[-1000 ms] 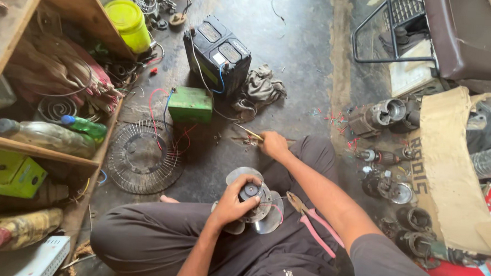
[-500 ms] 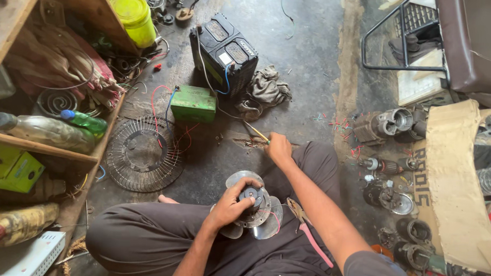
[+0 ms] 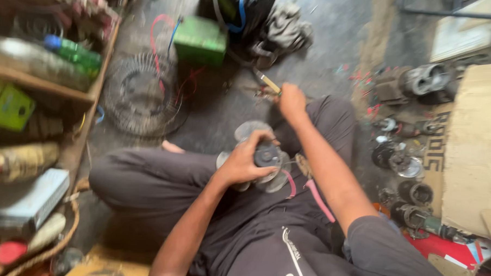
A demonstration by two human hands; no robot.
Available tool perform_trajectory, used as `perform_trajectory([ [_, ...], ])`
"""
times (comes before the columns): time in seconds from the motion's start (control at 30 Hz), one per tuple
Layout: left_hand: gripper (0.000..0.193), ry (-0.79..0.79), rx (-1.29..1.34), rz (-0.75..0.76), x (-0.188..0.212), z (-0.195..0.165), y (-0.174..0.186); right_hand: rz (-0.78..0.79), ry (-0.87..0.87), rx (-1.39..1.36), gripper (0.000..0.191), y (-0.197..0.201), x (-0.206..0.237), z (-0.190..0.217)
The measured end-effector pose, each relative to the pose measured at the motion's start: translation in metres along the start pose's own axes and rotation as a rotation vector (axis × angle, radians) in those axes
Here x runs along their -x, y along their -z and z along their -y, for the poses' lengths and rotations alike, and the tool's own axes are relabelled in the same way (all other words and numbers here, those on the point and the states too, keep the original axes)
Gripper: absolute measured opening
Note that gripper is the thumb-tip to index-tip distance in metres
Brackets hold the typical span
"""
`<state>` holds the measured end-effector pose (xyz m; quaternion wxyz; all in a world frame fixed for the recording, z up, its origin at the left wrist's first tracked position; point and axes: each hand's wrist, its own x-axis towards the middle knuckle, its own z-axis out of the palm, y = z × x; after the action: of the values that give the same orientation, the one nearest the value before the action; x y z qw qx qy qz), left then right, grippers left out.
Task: The person sits on the floor and uses a screwdriver to tighten screws on a small cylindrical electrical component. They rotate the component to access different sides and continue adjusting the screws.
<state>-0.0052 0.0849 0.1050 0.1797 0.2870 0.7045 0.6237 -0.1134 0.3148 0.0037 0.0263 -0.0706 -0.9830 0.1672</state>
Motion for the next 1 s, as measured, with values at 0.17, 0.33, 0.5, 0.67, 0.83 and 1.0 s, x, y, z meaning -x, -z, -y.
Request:
perform_trajectory([
  [0.17,0.077,-0.042,-0.144,0.064,0.013,0.012,-0.015,-0.019,0.133,0.130,0.023,-0.010,0.017,0.004],
  [0.33,0.085,-0.042,-0.177,0.071,0.028,0.021,-0.014,-0.003,0.099,0.030,0.021,-0.018,0.030,0.005],
  [0.5,0.076,-0.009,0.052,0.154,0.038,0.028,-0.006,-0.046,0.067,-0.053,0.028,-0.023,0.030,0.002],
  [0.67,0.066,0.019,0.230,0.178,0.037,0.037,-0.001,-0.211,0.066,-0.274,0.034,-0.027,0.031,-0.009],
  [0.83,0.058,0.006,0.119,0.122,0.025,0.041,-0.002,0.137,-0.223,-0.980,0.012,0.011,0.046,-0.012],
  [1.0,0.055,-0.090,-0.092,0.108,0.012,0.046,0.004,0.353,-0.260,-1.154,0.013,0.074,0.090,-0.006],
])
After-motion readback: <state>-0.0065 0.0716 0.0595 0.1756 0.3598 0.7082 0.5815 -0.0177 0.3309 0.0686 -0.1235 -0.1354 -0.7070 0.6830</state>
